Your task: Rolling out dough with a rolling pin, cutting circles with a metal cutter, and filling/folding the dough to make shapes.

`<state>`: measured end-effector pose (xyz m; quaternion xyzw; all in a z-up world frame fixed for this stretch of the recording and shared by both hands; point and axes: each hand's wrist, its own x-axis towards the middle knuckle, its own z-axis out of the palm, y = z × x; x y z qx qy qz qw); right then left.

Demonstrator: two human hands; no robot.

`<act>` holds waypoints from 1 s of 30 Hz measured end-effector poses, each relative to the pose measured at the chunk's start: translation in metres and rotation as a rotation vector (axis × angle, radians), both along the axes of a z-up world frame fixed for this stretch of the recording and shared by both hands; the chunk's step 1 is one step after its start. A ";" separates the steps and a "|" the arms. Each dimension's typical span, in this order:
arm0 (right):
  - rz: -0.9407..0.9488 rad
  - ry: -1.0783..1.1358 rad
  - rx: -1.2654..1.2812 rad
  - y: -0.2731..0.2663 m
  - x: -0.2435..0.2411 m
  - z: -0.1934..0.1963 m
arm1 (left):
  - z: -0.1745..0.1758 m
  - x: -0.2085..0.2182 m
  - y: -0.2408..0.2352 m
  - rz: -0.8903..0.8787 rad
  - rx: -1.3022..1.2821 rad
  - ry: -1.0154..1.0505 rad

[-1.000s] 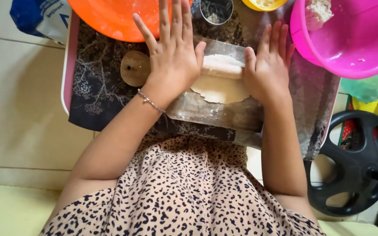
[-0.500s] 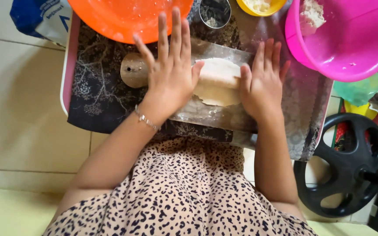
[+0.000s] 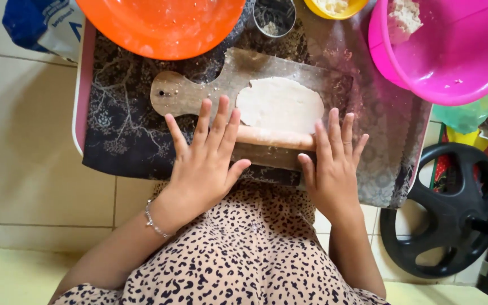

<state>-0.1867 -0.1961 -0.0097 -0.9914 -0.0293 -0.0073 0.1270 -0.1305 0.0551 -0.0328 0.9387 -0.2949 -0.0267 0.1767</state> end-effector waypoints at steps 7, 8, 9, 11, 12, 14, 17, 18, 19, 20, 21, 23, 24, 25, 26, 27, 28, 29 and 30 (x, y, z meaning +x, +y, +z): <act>0.021 -0.181 0.011 -0.021 0.002 0.009 | 0.011 0.042 -0.004 -0.029 -0.158 0.012; -0.058 -0.203 0.035 -0.028 -0.001 0.014 | 0.008 0.041 -0.012 -0.030 -0.198 -0.056; -0.136 -0.225 0.059 -0.034 -0.004 0.019 | 0.004 0.040 -0.020 -0.030 -0.237 -0.124; -0.216 -0.244 0.050 -0.048 -0.009 0.014 | 0.007 0.038 -0.039 -0.135 -0.115 -0.058; -0.291 -0.256 0.042 -0.056 -0.011 0.012 | 0.008 0.037 -0.049 -0.232 0.008 0.013; -0.342 -0.268 -0.012 -0.082 -0.019 -0.025 | -0.025 0.030 -0.072 -0.239 -0.077 -0.085; -0.425 -0.278 -0.080 -0.100 -0.018 -0.056 | -0.040 0.028 -0.091 -0.242 -0.129 -0.180; -0.464 -0.279 -0.097 -0.102 -0.017 -0.063 | -0.039 0.028 -0.095 -0.246 -0.099 -0.180; -0.467 -0.281 -0.096 -0.102 -0.014 -0.065 | -0.038 0.030 -0.095 -0.249 -0.098 -0.182; -0.496 -0.277 -0.112 -0.103 -0.014 -0.067 | -0.036 0.030 -0.096 -0.251 -0.068 -0.214; -0.525 -0.272 -0.128 -0.103 -0.015 -0.070 | -0.035 0.030 -0.096 -0.253 -0.039 -0.246; -0.559 -0.241 -0.139 -0.105 -0.019 -0.075 | -0.036 0.027 -0.096 -0.264 -0.042 -0.257; -0.583 -0.235 -0.146 -0.107 -0.014 -0.078 | -0.036 0.032 -0.097 -0.264 -0.045 -0.293; -0.585 -0.241 -0.144 -0.105 -0.015 -0.075 | -0.035 0.031 -0.095 -0.265 -0.045 -0.299; -0.591 -0.227 -0.136 -0.103 -0.014 -0.073 | -0.034 0.031 -0.094 -0.268 -0.098 -0.292; -0.597 -0.212 -0.128 -0.101 -0.014 -0.072 | -0.033 0.032 -0.092 -0.270 -0.151 -0.284; -0.601 -0.211 -0.129 -0.099 -0.012 -0.069 | -0.032 0.032 -0.092 -0.275 -0.152 -0.283; -0.607 -0.202 -0.116 -0.098 -0.011 -0.067 | -0.030 0.033 -0.091 -0.290 -0.214 -0.244; -0.608 -0.189 -0.104 -0.097 -0.011 -0.064 | -0.029 0.032 -0.091 -0.301 -0.275 -0.199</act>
